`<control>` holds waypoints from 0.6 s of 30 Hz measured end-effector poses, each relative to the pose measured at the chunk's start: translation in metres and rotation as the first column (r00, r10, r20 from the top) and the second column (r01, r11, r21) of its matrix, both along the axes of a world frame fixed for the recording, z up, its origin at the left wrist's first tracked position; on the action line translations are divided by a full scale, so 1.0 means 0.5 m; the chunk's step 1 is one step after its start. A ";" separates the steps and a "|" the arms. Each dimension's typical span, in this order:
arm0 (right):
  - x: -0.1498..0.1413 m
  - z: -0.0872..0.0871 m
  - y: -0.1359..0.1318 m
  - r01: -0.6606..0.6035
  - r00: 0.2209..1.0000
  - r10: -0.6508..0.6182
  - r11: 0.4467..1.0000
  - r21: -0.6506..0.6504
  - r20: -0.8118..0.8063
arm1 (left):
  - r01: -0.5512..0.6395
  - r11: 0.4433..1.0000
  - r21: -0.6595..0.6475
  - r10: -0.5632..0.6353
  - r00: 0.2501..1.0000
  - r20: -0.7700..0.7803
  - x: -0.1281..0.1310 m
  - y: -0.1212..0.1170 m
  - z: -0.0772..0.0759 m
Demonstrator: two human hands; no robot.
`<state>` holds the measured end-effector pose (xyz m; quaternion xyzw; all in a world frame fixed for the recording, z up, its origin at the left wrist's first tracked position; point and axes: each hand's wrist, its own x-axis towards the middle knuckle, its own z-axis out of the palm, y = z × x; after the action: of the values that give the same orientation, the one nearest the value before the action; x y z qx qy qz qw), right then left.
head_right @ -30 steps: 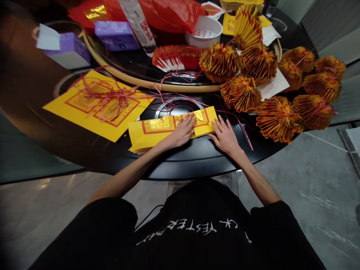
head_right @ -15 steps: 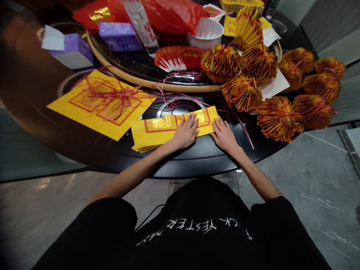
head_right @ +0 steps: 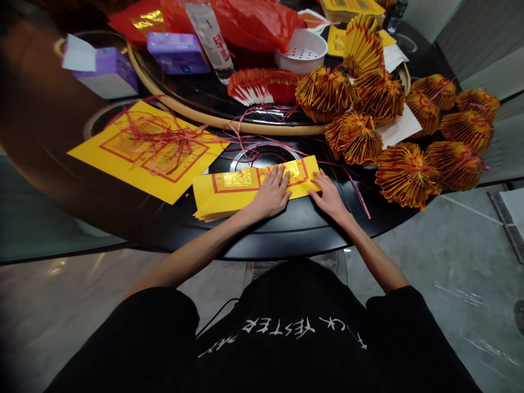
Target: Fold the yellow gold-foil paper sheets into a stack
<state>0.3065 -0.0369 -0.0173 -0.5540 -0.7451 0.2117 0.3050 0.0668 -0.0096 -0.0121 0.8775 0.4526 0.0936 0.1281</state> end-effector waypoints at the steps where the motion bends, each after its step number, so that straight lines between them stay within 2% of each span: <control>1: -0.003 0.004 0.001 0.015 0.998 -0.016 1.000 -0.004 -0.054 | 0.001 1.000 -0.003 -0.001 1.000 0.024 -0.001 0.001 -0.003; 5: -0.033 0.024 -0.009 0.058 0.951 -0.072 0.997 -0.055 -0.300 | -0.003 1.000 -0.008 0.004 0.991 0.130 -0.004 0.009 -0.021; 10: -0.112 0.027 -0.042 0.117 0.813 -0.199 0.976 -0.182 -0.547 | -0.057 0.995 -0.086 0.084 0.931 0.355 -0.011 0.025 -0.038; 14: -0.183 0.011 -0.056 0.217 0.737 -0.292 0.956 -0.196 -0.610 | -0.139 0.964 -0.225 0.241 0.816 0.526 -0.017 0.030 -0.016; 18: -0.227 0.010 -0.056 0.357 0.689 -0.398 0.914 -0.194 -0.606 | -0.196 0.900 -0.390 0.412 0.676 0.611 -0.018 0.032 0.020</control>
<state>0.1931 -0.0650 -0.0124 -0.5997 -0.4613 0.3408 0.5580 0.0578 0.0064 -0.0022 0.6633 0.5236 0.3602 0.3952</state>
